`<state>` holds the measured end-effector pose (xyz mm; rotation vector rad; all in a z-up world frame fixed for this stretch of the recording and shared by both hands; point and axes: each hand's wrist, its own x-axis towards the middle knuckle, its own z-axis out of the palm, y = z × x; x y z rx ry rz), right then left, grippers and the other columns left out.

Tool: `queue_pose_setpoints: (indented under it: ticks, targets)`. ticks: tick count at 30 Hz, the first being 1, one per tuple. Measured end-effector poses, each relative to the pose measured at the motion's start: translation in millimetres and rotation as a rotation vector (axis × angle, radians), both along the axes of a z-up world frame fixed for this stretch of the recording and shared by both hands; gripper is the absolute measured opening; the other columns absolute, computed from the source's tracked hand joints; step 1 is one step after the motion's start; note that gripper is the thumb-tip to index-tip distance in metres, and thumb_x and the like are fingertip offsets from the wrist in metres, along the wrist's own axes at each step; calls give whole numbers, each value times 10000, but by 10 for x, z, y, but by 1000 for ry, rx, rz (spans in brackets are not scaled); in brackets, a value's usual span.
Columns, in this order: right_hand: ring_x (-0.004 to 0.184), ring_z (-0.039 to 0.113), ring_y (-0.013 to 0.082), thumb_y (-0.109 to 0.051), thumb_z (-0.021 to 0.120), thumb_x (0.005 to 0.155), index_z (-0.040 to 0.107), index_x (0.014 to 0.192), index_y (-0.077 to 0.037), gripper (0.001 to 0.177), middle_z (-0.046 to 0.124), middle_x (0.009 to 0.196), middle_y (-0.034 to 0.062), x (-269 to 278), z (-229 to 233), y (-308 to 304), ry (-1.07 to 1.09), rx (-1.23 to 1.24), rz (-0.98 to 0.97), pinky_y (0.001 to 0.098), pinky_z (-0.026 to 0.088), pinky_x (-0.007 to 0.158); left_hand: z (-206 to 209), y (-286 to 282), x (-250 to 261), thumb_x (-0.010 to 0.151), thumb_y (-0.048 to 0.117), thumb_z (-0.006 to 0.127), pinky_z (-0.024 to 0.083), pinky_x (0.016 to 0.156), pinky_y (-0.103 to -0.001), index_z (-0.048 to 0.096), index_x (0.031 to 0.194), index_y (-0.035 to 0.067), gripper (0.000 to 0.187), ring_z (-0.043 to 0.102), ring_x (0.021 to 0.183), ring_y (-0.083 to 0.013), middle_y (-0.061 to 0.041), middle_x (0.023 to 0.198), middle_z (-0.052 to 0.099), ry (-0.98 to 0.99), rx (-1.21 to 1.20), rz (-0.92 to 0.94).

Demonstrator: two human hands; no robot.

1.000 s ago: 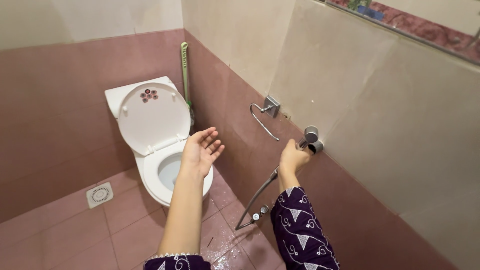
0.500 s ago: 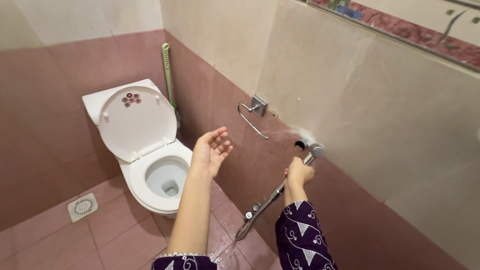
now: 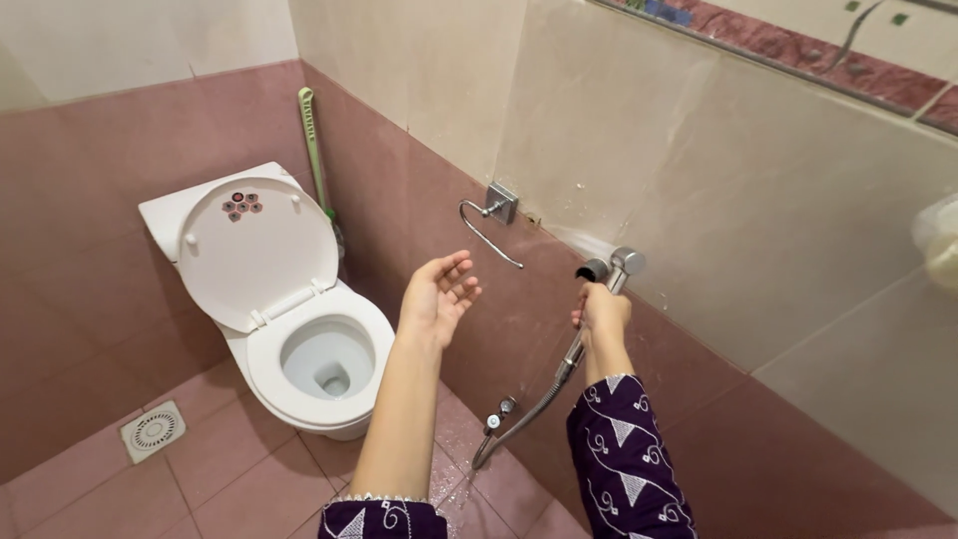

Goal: The person cleans a toilet by spraying the bowl with water using a bidet sprayer and scrubbing the interior with a brush.

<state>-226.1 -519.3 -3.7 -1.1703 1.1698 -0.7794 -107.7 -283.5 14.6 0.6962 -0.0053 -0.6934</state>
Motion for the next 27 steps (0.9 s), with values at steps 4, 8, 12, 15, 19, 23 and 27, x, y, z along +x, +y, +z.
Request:
queue_pose_setpoints:
  ticks: [4, 8, 12, 15, 19, 23, 27]
  targets:
    - [439, 552, 197, -33, 643, 757, 594, 703, 29, 95, 562, 586, 95, -3, 61, -34, -30, 25, 13, 325, 425, 401, 72, 18, -22, 935, 226, 553, 559, 840, -383, 682, 1165, 18, 336, 613, 845, -203, -59, 1015, 657, 11, 9, 11]
    - [428, 565, 181, -60, 707, 779, 598, 717, 1, 139, 577, 579, 67, 89, 107, 85, -72, -45, 114, 319, 430, 402, 95, 20, -37, 936, 226, 562, 560, 838, -386, 689, 1154, 16, 328, 614, 832, -201, -60, 996, 658, -7, 1, 1]
    - [425, 557, 159, -62, 714, 786, 546, 697, -56, 190, 570, 585, 52, 147, 172, 292, -140, -149, 194, 302, 450, 407, 93, 80, -29, 930, 222, 571, 556, 825, -382, 694, 1142, 18, 319, 618, 819, -200, -56, 978, 664, -12, 6, 18]
    - [429, 561, 155, -50, 699, 783, 518, 693, -85, 205, 570, 587, 39, 207, 228, 452, -198, -182, 230, 297, 452, 409, 95, 202, -3, 920, 229, 573, 552, 821, -379, 698, 1143, 27, 325, 617, 823, -203, -56, 986, 672, -10, 12, 37]
    - [439, 566, 150, -61, 689, 801, 525, 678, -86, 207, 581, 585, 37, 330, 295, 655, -234, -182, 289, 294, 461, 419, 89, 386, 30, 915, 223, 582, 557, 845, -382, 698, 1147, 22, 328, 613, 839, -207, -59, 991, 670, -10, 35, 78]
    - [448, 576, 141, -63, 690, 795, 540, 661, -83, 203, 583, 580, 39, 471, 386, 888, -245, -223, 395, 291, 471, 427, 99, 569, 75, 914, 227, 580, 553, 851, -387, 689, 1153, 27, 331, 610, 852, -214, -57, 1003, 664, -15, 49, 117]
    - [444, 587, 138, -74, 686, 794, 551, 640, -73, 205, 582, 573, 32, 635, 425, 1135, -185, -260, 510, 285, 470, 422, 113, 758, 136, 912, 228, 572, 556, 861, -389, 689, 1157, 27, 338, 608, 862, -218, -57, 1004, 656, -26, 65, 168]
